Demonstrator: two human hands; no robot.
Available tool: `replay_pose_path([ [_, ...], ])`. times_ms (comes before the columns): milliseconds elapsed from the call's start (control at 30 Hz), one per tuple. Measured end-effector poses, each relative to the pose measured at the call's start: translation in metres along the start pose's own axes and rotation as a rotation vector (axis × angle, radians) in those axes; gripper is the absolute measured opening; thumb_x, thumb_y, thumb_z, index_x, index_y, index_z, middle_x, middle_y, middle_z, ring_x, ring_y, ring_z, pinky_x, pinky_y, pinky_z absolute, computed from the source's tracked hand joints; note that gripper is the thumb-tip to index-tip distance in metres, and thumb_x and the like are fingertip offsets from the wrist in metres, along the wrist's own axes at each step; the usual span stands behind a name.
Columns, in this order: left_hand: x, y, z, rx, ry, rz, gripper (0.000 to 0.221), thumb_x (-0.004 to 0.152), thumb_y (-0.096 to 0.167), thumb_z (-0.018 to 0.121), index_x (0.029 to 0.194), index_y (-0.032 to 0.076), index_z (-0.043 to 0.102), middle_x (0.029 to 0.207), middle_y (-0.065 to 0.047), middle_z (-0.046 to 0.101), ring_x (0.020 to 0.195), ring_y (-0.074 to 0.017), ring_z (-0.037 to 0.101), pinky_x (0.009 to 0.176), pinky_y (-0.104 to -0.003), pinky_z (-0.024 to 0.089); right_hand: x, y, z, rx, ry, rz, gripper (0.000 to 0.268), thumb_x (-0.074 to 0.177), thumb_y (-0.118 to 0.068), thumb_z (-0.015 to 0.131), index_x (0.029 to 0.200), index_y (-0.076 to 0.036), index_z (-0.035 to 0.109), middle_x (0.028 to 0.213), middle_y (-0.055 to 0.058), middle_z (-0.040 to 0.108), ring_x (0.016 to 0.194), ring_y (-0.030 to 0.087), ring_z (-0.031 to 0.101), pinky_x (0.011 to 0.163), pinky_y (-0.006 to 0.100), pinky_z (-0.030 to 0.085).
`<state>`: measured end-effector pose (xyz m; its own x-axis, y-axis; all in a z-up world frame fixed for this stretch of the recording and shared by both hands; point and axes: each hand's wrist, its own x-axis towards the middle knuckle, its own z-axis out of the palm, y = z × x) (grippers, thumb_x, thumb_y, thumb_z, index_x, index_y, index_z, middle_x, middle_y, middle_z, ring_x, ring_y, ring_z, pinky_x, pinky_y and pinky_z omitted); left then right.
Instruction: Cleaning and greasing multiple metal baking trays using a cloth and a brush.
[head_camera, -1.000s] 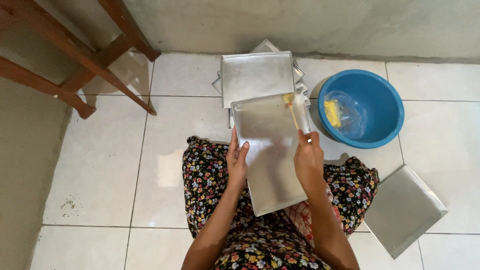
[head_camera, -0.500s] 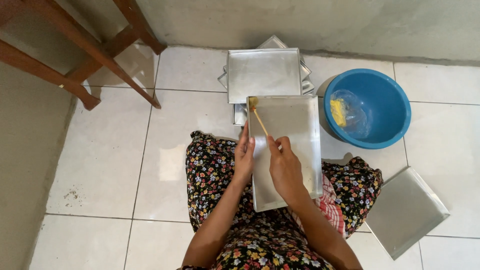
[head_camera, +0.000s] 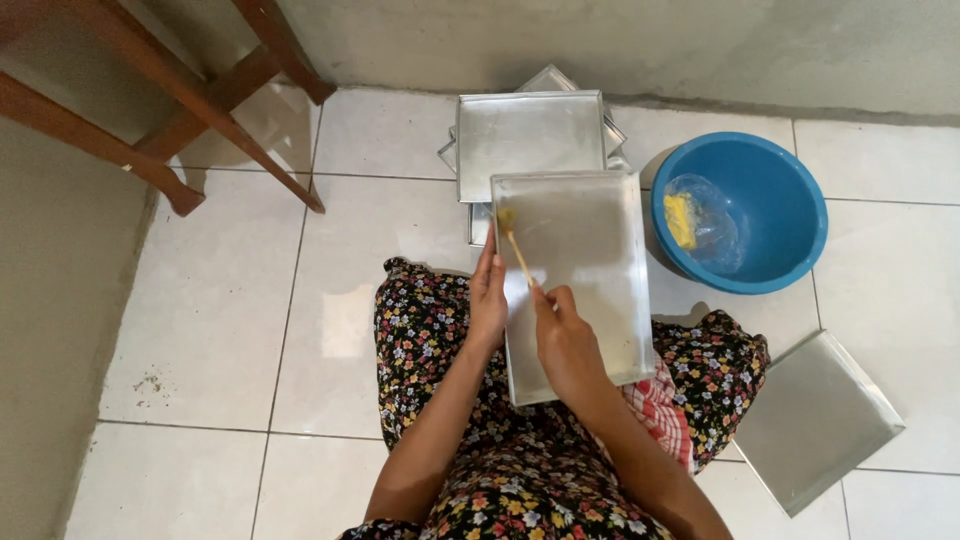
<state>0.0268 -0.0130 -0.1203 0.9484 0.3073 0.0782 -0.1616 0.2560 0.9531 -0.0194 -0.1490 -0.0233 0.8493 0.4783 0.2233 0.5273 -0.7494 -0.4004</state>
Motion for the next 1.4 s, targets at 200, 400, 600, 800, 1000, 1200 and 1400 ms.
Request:
replay_pose_path([
  [200,-0.009,0.011,0.003,-0.022,-0.036,-0.021,0.053,0.114,0.025,0.039,0.165,0.013,0.032,0.166,-0.018,0.037,0.154,-0.0364,0.028,0.126,-0.054,0.022,0.027,0.008,-0.002,0.024,0.133,-0.031,0.036,0.097,0.005,0.058,0.132,0.011,0.063,0.109,0.012,0.054,0.074,0.028,0.074,0.058,0.033,0.059],
  [400,0.015,0.001,-0.014,0.012,-0.011,-0.038,0.050,0.115,0.029,0.039,0.164,0.019,0.037,0.165,-0.014,0.040,0.154,-0.0364,0.028,0.126,-0.056,0.022,-0.021,0.001,0.004,0.011,0.040,-0.061,0.039,0.097,0.002,0.058,0.136,0.004,0.063,0.110,0.009,0.054,0.070,0.027,0.074,0.055,0.034,0.060],
  [600,0.021,0.062,-0.014,0.002,0.079,-0.120,0.052,0.115,0.033,0.034,0.164,0.017,0.033,0.169,-0.018,0.032,0.156,-0.0404,0.022,0.127,-0.059,0.016,-0.062,-0.004,-0.009,-0.187,-0.154,-0.311,0.037,0.090,0.002,0.065,0.128,0.004,0.067,0.097,0.005,0.058,0.070,0.015,0.072,0.045,0.021,0.056],
  [800,0.017,0.021,-0.019,0.071,0.035,-0.115,0.050,0.116,0.031,0.027,0.166,0.026,0.029,0.170,-0.012,0.033,0.153,-0.0309,0.033,0.126,-0.054,0.025,-0.020,-0.001,0.004,-0.009,-0.013,-0.156,0.035,0.097,-0.001,0.062,0.132,0.005,0.065,0.105,0.006,0.057,0.063,0.018,0.071,0.049,0.026,0.058],
  [1000,-0.001,0.009,-0.010,-0.053,-0.043,-0.012,0.054,0.113,0.019,0.046,0.166,0.017,0.032,0.168,-0.011,0.037,0.153,-0.0303,0.033,0.125,-0.051,0.028,0.038,0.000,-0.010,0.051,0.150,-0.061,0.031,0.097,0.000,0.063,0.127,0.008,0.068,0.104,0.009,0.057,0.067,0.027,0.072,0.053,0.038,0.059],
  [1200,-0.002,0.013,-0.017,-0.161,0.015,-0.024,0.065,0.103,0.003,0.058,0.164,0.014,0.037,0.165,-0.012,0.042,0.147,-0.0286,0.044,0.120,-0.044,0.039,0.043,0.017,0.001,0.082,0.174,-0.009,0.033,0.100,-0.008,0.058,0.130,0.003,0.069,0.105,0.007,0.057,0.074,0.028,0.074,0.061,0.037,0.059],
  [1400,-0.008,0.026,-0.030,-0.214,0.057,-0.095,0.068,0.103,0.004,0.054,0.166,0.018,0.031,0.165,-0.014,0.041,0.150,-0.0290,0.041,0.123,-0.044,0.034,0.036,0.058,-0.009,0.032,0.248,0.061,0.032,0.101,-0.003,0.059,0.130,0.004,0.071,0.103,0.009,0.059,0.078,0.029,0.074,0.066,0.034,0.060],
])
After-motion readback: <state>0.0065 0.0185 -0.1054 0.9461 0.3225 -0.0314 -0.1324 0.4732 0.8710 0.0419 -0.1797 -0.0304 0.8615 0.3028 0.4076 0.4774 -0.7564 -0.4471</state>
